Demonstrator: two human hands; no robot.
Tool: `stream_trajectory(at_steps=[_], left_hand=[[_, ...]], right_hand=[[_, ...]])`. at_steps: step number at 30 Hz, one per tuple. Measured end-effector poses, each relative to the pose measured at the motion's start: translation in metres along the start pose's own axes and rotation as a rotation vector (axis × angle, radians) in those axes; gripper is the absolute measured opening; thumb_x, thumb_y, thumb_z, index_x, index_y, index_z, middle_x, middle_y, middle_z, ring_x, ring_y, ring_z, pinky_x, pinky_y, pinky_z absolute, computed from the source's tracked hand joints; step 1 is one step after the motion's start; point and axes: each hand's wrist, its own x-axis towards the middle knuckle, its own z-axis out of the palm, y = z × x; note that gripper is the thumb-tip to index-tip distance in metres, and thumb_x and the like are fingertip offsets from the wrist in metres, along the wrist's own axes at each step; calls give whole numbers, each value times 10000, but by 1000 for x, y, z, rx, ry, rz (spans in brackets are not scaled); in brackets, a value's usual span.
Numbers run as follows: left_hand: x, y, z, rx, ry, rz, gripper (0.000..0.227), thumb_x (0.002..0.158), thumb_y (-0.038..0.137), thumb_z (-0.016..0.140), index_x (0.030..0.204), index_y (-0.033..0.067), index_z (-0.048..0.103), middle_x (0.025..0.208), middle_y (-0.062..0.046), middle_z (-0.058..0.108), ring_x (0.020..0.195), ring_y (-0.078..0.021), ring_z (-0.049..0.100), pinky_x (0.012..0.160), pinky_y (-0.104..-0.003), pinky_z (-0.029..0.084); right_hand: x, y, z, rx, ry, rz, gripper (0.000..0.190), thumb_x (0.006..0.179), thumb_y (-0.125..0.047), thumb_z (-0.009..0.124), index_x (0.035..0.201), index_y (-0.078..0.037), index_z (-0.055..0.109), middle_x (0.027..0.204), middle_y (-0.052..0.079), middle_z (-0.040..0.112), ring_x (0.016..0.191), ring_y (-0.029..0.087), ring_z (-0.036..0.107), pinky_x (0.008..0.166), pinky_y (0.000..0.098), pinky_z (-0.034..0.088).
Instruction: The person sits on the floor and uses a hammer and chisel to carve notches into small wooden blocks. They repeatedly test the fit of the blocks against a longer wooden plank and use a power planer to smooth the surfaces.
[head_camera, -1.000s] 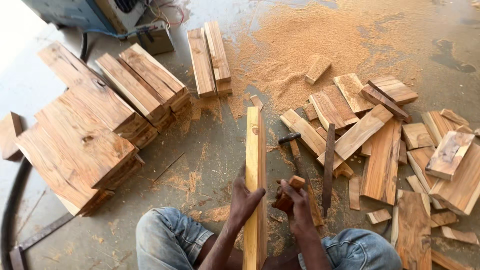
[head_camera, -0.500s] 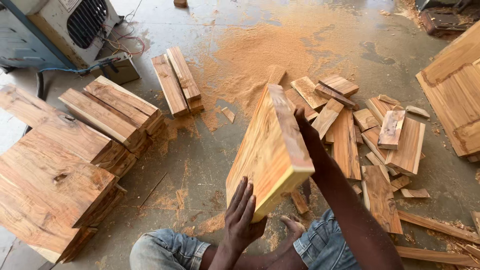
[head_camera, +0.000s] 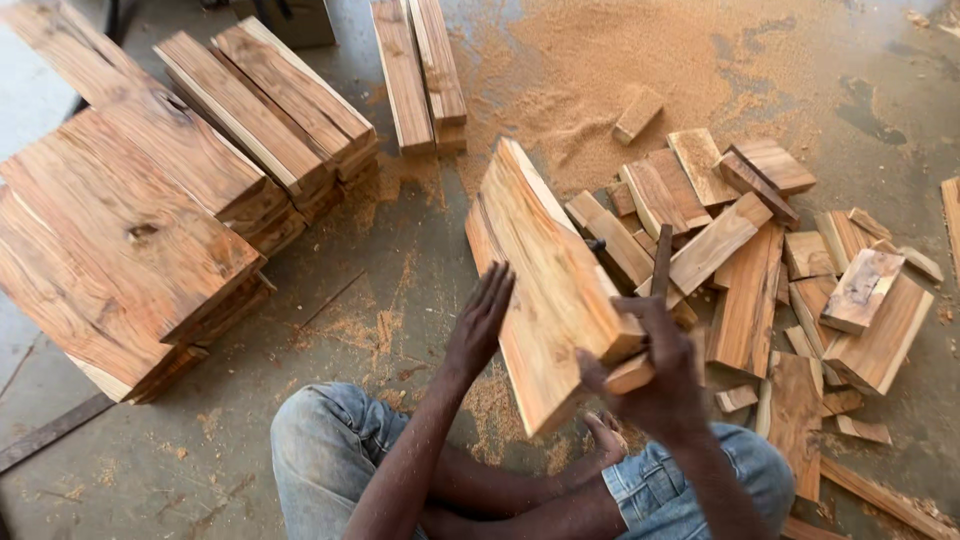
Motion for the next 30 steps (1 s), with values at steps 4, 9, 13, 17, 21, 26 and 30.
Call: stream_trajectory(at_steps=[4,9,13,17,21,26,30], left_hand=[[14,-14,-34,42,-157,-136,740,897,-134,493,1577,135,381,1646,-52,424,1533,-231,394,1254,-446,400],[42,-11,-65,-653,-66,-871,693,1040,344,516,1663,93,343,1489,-373,454,1373,-468,467,1104,-570,460],[94,4,-47,-323,86,-507,1244,935,439,846,1592,-24,-103,1628,-420,72,1462,-592,203,1073,-666,329],[104,6,-42,-734,37,-882,1123,765,48,578,1670,130,-80,1694,-246,220,1223,-453,632,947,-524,629],[103,11,-23,-551,168,-653,1121,739,-38,606,1639,90,-50,1684,-288,182,1500,-438,346,1189,-491,410],[113,23,-4,-328,172,-556,1122,789,-16,644,1658,83,-58,1671,-276,203,1551,-452,295,1275,-540,307],[111,28,-11,-437,48,-714,1082,813,31,613,1663,85,-54,1654,-253,231,1515,-399,361,1242,-492,383]], right_hand=[[-29,24,71,-164,84,-185,553,811,-281,844,1184,-46,510,885,168,709,676,246,756,591,347,659],[-74,46,128,-131,10,-150,666,776,-264,840,1300,-78,474,882,119,695,701,231,715,600,374,607],[-79,36,135,-93,-148,-84,1001,728,-299,841,1546,-12,341,965,125,695,785,241,699,656,376,604],[-78,39,100,378,-186,241,1081,739,-521,853,1581,-102,319,908,55,676,803,182,699,695,342,675],[-89,50,82,562,-45,280,807,915,-569,776,1519,-117,491,1188,77,630,1094,195,675,929,360,670],[-84,45,100,59,-7,163,611,794,-528,818,1218,-116,667,1225,78,522,1211,214,522,920,368,588],[-79,22,103,-140,55,-28,563,731,-508,887,1080,-90,743,1134,58,542,1142,239,485,997,439,437]])
